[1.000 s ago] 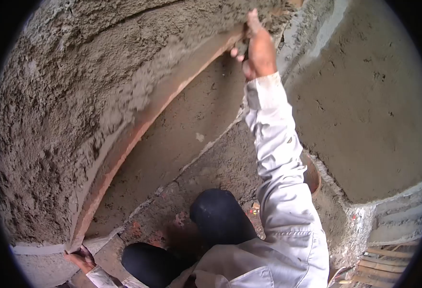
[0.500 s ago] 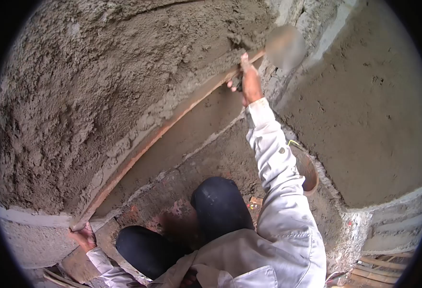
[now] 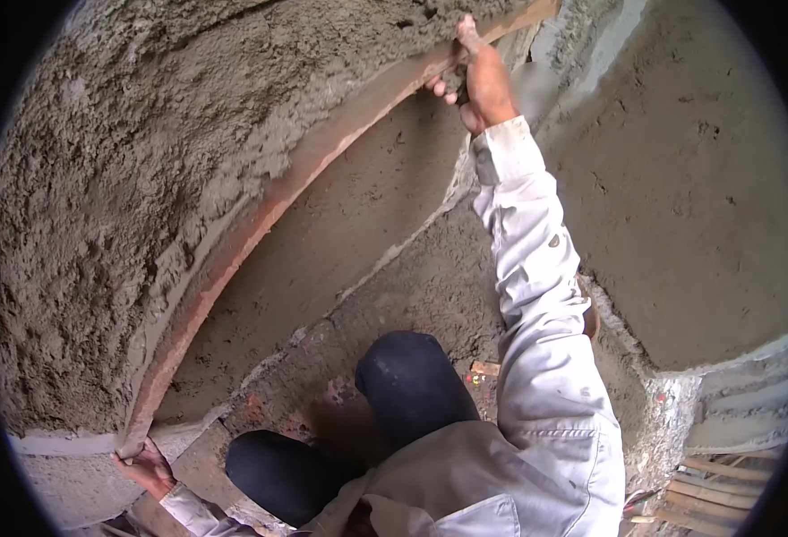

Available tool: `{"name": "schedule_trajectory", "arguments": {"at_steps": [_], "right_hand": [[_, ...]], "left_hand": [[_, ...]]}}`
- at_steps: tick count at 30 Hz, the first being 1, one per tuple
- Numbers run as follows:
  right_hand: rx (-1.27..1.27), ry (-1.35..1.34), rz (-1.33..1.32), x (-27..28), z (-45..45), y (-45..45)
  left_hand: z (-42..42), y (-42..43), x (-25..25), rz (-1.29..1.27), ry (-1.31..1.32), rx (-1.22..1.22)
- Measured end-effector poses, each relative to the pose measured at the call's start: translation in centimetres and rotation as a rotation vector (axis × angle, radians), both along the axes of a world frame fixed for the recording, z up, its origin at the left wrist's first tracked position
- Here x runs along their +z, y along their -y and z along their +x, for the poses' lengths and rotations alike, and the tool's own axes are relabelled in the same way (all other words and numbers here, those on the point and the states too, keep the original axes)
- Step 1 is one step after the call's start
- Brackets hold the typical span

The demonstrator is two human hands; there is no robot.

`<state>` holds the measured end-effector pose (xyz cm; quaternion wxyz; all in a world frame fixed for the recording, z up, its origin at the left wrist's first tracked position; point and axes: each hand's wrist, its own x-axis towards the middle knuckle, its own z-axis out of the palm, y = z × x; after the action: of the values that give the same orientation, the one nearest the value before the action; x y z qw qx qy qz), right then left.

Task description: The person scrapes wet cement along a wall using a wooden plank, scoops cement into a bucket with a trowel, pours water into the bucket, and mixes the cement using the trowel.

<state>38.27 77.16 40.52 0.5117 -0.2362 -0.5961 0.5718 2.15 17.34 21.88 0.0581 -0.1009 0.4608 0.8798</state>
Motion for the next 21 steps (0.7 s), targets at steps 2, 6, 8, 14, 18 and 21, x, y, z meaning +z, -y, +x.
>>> {"name": "schedule_trajectory", "arguments": {"at_steps": [2,6,8,14,18,21], "right_hand": [[-0.090,-0.017,-0.004,0.2,0.7,-1.8],[-0.021,-0.064,-0.061,0.0,1.5,-2.3],[0.075,-0.054,-0.105,-0.9,2.0,-4.1],[0.020,-0.006,-0.222,-7.2,-0.7,1.5],[0.023,-0.001,-0.246,-11.9,-3.4,6.6],[0.009,-0.033,-0.239,-11.7,-3.9,6.6]], "left_hand": [[1.3,-1.5,2.1,0.020,-0.006,-0.010],[2.3,-0.5,1.7,0.184,-0.051,-0.082],[1.3,1.4,-1.0,0.198,-0.187,-0.192],[-1.5,5.5,-7.6,0.158,-0.172,-0.107],[-3.5,8.8,-10.4,0.094,-0.155,-0.038],[-4.3,9.7,-8.8,0.089,-0.192,-0.032]]}}
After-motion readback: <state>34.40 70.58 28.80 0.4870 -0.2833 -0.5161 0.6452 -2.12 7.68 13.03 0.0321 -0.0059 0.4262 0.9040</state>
